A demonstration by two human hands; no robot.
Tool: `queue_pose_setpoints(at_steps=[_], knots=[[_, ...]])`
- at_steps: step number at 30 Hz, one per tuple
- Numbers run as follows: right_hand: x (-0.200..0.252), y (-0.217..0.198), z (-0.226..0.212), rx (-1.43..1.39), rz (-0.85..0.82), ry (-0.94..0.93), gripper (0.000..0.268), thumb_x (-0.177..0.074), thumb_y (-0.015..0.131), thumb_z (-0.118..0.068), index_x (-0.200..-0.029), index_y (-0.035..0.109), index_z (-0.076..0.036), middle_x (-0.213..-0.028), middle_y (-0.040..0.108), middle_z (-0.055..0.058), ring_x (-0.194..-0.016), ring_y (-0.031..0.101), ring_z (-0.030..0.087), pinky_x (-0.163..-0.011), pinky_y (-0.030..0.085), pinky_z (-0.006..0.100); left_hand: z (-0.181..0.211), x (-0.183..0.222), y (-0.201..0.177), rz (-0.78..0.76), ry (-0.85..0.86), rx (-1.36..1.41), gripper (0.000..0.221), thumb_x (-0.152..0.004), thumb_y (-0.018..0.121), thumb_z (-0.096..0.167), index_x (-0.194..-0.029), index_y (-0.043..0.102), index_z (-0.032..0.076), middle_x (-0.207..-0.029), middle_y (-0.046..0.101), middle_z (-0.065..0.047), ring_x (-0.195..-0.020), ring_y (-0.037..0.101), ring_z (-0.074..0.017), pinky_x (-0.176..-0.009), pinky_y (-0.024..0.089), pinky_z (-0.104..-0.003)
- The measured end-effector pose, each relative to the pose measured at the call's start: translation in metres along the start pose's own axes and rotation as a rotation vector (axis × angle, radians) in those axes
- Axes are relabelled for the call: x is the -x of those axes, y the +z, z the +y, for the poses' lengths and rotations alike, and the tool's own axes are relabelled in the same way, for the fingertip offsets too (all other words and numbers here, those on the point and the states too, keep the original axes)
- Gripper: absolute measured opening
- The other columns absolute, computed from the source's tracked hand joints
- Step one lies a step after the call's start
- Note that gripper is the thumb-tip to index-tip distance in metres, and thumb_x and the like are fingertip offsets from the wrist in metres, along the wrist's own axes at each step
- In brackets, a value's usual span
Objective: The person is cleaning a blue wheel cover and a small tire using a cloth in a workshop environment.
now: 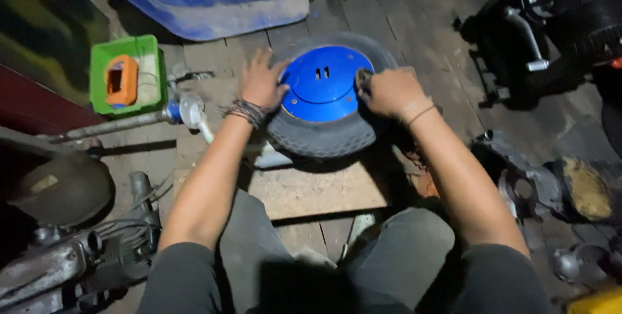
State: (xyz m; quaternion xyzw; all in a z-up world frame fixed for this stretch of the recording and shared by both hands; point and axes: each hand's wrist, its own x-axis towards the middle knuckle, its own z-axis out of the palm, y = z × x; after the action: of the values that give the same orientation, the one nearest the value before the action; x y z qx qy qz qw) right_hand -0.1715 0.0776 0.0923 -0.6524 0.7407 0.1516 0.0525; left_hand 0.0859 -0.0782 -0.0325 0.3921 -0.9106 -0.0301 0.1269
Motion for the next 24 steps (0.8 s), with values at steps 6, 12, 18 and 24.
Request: queue_pose_setpoints(at_steps=[6, 12, 18, 24], knots=[[0.001, -0.002, 0.0, -0.166, -0.09, -0.014, 0.044, -0.096, 0.054, -0.048, -0.117, 0.079, -0.019, -0.109, 0.078, 0.022, -0.11, 0.071, 0.045, -0.094, 0.056, 0.057, 0.086, -0.005, -0.007, 0.092, 0.109, 0.153, 0.067, -0.088, 0.068, 0.066, -0.142, 0.061, 0.026, -0.15, 0.051, -0.015, -0.144, 0.043, -0.0376, -0.116, 0.027, -0.068], [0.003, -0.012, 0.012, -0.179, -0.112, 0.09, 0.044, -0.098, 0.054, -0.049, -0.122, 0.078, -0.021, -0.115, 0.077, 0.025, -0.118, 0.068, 0.047, -0.099, 0.052, 0.058, 0.075, -0.001, -0.012, 0.064, -0.006, 0.105, 0.116, -0.064, 0.065, 0.097, -0.15, 0.053, 0.02, -0.155, 0.043, -0.024, -0.149, 0.035, -0.0431, -0.12, 0.016, -0.067], [-0.004, 0.005, 0.031, -0.148, -0.086, 0.095, 0.045, -0.104, 0.048, -0.05, -0.126, 0.073, -0.02, -0.105, 0.074, 0.025, -0.096, 0.069, 0.049, -0.078, 0.057, 0.059, 0.027, 0.002, -0.052, -0.313, -0.115, 0.061, 0.141, -0.045, 0.053, 0.105, -0.162, 0.027, 0.031, -0.17, 0.009, -0.023, -0.156, 0.003, -0.044, -0.119, -0.006, -0.07], [-0.005, 0.01, 0.02, -0.097, 0.028, 0.117, 0.053, -0.096, 0.057, -0.052, -0.105, 0.081, -0.006, -0.102, 0.079, 0.023, -0.104, 0.074, 0.043, -0.089, 0.058, 0.055, -0.034, 0.007, -0.018, 0.125, -0.225, -0.049, 0.116, -0.062, 0.081, 0.079, -0.154, 0.051, 0.016, -0.156, 0.039, -0.029, -0.148, 0.029, -0.0467, -0.114, 0.02, -0.073]])
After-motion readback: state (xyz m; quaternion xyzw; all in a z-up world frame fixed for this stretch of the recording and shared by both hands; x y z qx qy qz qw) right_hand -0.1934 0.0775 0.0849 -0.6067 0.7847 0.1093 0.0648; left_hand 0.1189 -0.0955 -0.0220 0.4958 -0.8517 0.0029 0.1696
